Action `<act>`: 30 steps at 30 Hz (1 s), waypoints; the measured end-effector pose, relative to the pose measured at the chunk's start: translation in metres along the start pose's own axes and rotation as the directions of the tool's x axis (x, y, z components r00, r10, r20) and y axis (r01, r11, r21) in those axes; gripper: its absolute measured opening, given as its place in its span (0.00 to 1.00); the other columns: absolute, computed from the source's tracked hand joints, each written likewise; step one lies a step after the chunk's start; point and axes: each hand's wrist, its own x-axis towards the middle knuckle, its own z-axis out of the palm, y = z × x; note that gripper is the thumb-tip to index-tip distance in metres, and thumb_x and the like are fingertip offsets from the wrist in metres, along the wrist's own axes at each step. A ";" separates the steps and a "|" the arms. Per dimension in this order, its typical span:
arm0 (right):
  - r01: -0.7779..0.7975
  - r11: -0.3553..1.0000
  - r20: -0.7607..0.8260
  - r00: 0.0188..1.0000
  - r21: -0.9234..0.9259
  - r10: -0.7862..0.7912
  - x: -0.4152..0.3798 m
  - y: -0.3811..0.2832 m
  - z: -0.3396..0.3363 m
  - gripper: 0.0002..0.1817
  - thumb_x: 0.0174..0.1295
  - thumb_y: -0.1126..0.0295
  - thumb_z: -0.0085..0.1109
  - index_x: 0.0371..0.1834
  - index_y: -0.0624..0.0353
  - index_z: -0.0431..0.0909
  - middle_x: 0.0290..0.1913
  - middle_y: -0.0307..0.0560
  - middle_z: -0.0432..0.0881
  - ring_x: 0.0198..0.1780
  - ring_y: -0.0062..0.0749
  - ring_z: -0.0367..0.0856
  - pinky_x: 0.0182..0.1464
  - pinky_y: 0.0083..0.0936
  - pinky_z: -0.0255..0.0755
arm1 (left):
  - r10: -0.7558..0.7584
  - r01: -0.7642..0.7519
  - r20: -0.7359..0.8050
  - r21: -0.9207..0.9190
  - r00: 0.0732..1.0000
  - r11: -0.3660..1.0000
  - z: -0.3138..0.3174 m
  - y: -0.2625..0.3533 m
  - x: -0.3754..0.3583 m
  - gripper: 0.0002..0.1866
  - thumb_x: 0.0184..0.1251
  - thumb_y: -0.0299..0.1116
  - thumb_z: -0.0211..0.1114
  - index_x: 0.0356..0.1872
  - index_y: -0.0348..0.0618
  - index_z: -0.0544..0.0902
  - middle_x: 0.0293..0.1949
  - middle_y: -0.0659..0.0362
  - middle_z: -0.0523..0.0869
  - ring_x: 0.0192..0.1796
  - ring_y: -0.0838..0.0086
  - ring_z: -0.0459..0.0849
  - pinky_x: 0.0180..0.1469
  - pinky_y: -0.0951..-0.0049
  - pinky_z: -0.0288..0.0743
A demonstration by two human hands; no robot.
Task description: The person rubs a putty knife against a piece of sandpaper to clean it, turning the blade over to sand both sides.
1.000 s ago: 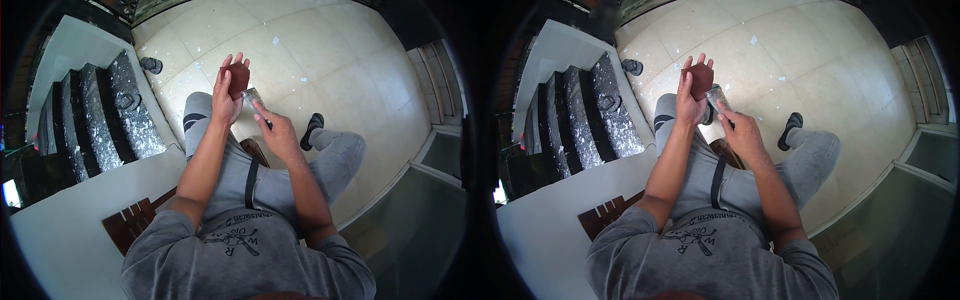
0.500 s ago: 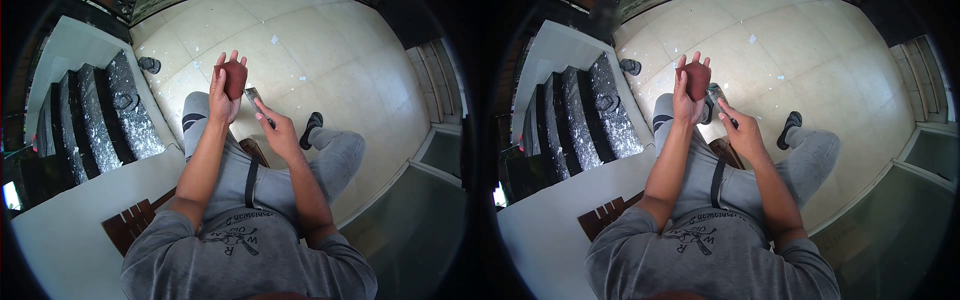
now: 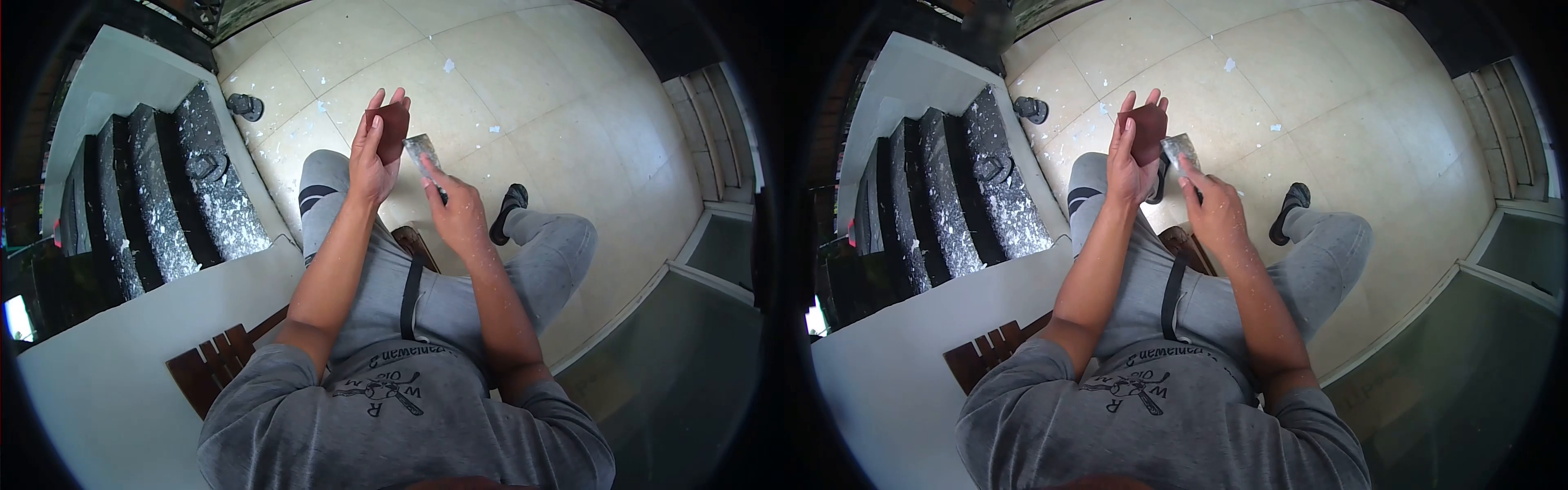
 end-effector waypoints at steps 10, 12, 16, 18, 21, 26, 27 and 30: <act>-0.092 0.973 0.046 0.995 0.213 0.084 -0.002 -0.013 -0.007 0.23 0.83 0.65 0.62 0.79 0.49 0.81 0.54 0.70 0.90 0.47 0.57 0.94 0.52 0.37 0.82 | -0.020 0.017 -0.043 -0.051 0.999 0.999 0.003 -0.001 0.002 0.30 0.95 0.41 0.51 0.90 0.52 0.58 0.86 0.41 0.67 0.88 0.47 0.65 0.88 0.53 0.64; 0.043 0.990 0.045 0.998 0.131 -0.049 -0.004 -0.016 0.001 0.23 0.82 0.65 0.63 0.78 0.51 0.81 0.54 0.70 0.90 0.57 0.68 0.89 0.57 0.46 0.83 | -0.028 0.027 -0.032 -0.047 0.999 0.999 0.001 -0.004 0.001 0.31 0.95 0.41 0.51 0.90 0.52 0.58 0.86 0.41 0.67 0.88 0.48 0.65 0.88 0.53 0.64; -0.075 0.988 0.052 0.996 0.132 0.069 -0.001 -0.012 0.002 0.23 0.81 0.65 0.63 0.78 0.51 0.81 0.53 0.71 0.91 0.57 0.68 0.89 0.58 0.47 0.82 | -0.057 0.056 -0.021 -0.052 0.998 0.997 0.001 -0.002 0.001 0.30 0.94 0.41 0.52 0.90 0.52 0.59 0.86 0.41 0.68 0.88 0.48 0.66 0.87 0.52 0.65; 0.131 0.973 -0.010 0.991 0.189 -0.132 -0.009 -0.014 0.013 0.24 0.81 0.66 0.63 0.78 0.51 0.81 0.53 0.72 0.90 0.57 0.69 0.89 0.57 0.49 0.82 | -0.070 0.067 -0.034 -0.081 0.997 0.994 0.004 -0.002 -0.002 0.31 0.94 0.40 0.53 0.89 0.49 0.60 0.85 0.42 0.71 0.87 0.50 0.68 0.87 0.55 0.65; 0.040 0.994 -0.012 0.999 0.103 -0.039 -0.003 0.000 0.010 0.24 0.81 0.65 0.63 0.78 0.47 0.82 0.46 0.68 0.90 0.48 0.67 0.89 0.53 0.51 0.82 | -0.038 0.034 -0.040 -0.106 0.998 0.994 -0.002 -0.009 0.002 0.31 0.93 0.39 0.55 0.89 0.46 0.61 0.83 0.41 0.73 0.86 0.52 0.70 0.87 0.56 0.63; 0.038 0.998 -0.024 0.999 0.048 -0.037 -0.003 0.018 0.017 0.25 0.81 0.63 0.62 0.79 0.43 0.81 0.43 0.62 0.88 0.46 0.62 0.88 0.52 0.54 0.81 | -0.025 0.022 -0.071 -0.037 0.997 0.999 -0.002 -0.014 0.003 0.30 0.94 0.40 0.53 0.88 0.50 0.60 0.83 0.37 0.72 0.87 0.49 0.67 0.90 0.52 0.57; -0.038 0.998 -0.026 0.999 0.058 0.040 0.004 0.028 0.012 0.24 0.81 0.63 0.62 0.78 0.44 0.82 0.42 0.62 0.89 0.48 0.62 0.89 0.53 0.55 0.81 | 0.002 -0.010 -0.079 -0.090 0.997 0.996 0.000 -0.012 0.006 0.30 0.94 0.40 0.52 0.89 0.51 0.59 0.83 0.38 0.72 0.87 0.48 0.67 0.91 0.51 0.55; -0.188 0.981 -0.019 0.982 0.054 0.190 0.017 0.078 -0.002 0.25 0.80 0.60 0.67 0.79 0.45 0.81 0.57 0.64 0.92 0.59 0.56 0.92 0.65 0.45 0.82 | 0.188 -0.188 -0.011 -0.013 0.982 0.982 -0.086 -0.037 0.037 0.32 0.94 0.41 0.54 0.90 0.56 0.56 0.88 0.42 0.63 0.89 0.43 0.61 0.92 0.44 0.47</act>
